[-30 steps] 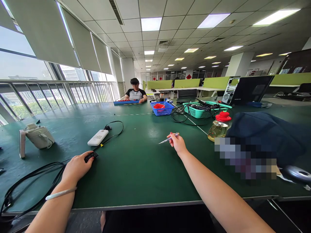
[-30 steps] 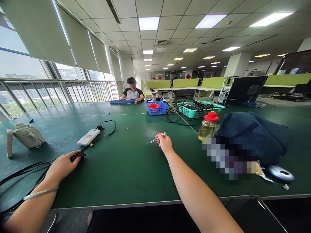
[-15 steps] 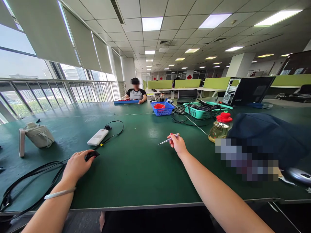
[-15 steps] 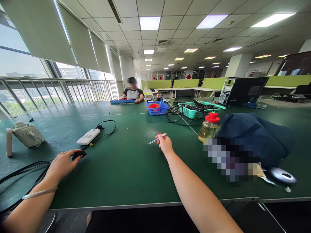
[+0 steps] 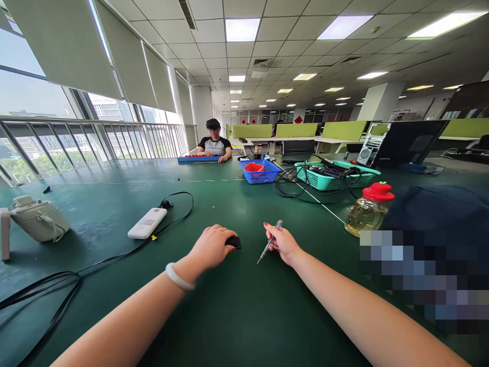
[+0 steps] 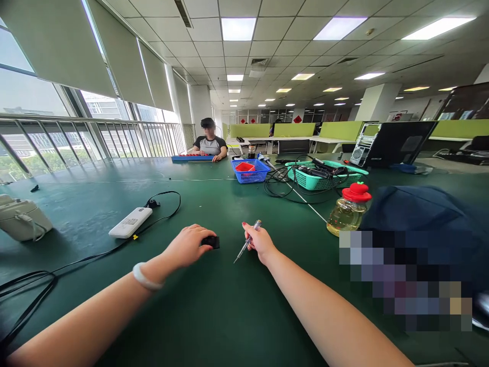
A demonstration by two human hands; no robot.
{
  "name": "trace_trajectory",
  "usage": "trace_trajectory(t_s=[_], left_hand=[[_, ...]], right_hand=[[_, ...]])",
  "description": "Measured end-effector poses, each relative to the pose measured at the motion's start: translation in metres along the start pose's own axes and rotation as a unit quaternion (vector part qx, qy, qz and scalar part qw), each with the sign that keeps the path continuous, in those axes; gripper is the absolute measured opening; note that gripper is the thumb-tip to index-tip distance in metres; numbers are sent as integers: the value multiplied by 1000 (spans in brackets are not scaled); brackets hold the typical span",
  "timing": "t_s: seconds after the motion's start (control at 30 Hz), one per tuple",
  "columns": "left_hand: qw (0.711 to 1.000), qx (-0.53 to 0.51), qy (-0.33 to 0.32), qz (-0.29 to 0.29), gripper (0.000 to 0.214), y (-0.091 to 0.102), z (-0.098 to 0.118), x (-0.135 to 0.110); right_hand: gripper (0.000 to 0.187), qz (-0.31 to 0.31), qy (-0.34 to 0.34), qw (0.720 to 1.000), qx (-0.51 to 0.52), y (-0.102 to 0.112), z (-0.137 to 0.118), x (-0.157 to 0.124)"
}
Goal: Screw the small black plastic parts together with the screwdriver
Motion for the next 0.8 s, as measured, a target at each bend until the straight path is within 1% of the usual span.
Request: trace_trajectory(t_s=[0.1,0.17,0.27,0.33,0.4,0.5,0.57,0.63,0.7,0.73,0.8], left_hand=[[1000,1,19,-12,32,-17,17,34],[1000,-16,23,-7,33,-27,24,46],[998,-68,18,8,37,-41,30,50],[994,-107,11,16,44,-48,28,47],[989,-148,13,18,52,-52,23,45],[979,-201,34,8,56,-56,15,45],[975,-219,37,4,50,-56,12,46],[974,-225,28,7,42,-56,12,47],[974,-226,22,12,35,-56,13,47],[974,-226,23,14,34,-56,13,47],[974,-223,24,18,33,-56,14,46]], right_hand=[[54,-22,-85,996,22,4,-2,9],[56,-45,-105,992,61,8,-4,11],[52,-60,-65,990,110,13,-7,8],[47,-69,-45,989,124,13,-7,2],[41,-76,-28,990,117,11,-8,-3],[37,-89,19,993,79,8,-11,-10],[38,-103,74,992,17,7,-15,-15],[38,-110,141,981,-71,7,-20,-23],[36,-113,213,955,-173,4,-26,-33],[35,-120,254,933,-223,1,-29,-39],[30,-142,333,881,-304,-7,-35,-50]])
Point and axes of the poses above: each hand's wrist, its own x-axis towards the middle knuckle, its own y-axis out of the back of the hand, z = x × y, the point moved 3 cm from there along x, towards the middle knuckle, and after that the axes turned 12 degrees about x, right-handed, at the moved point
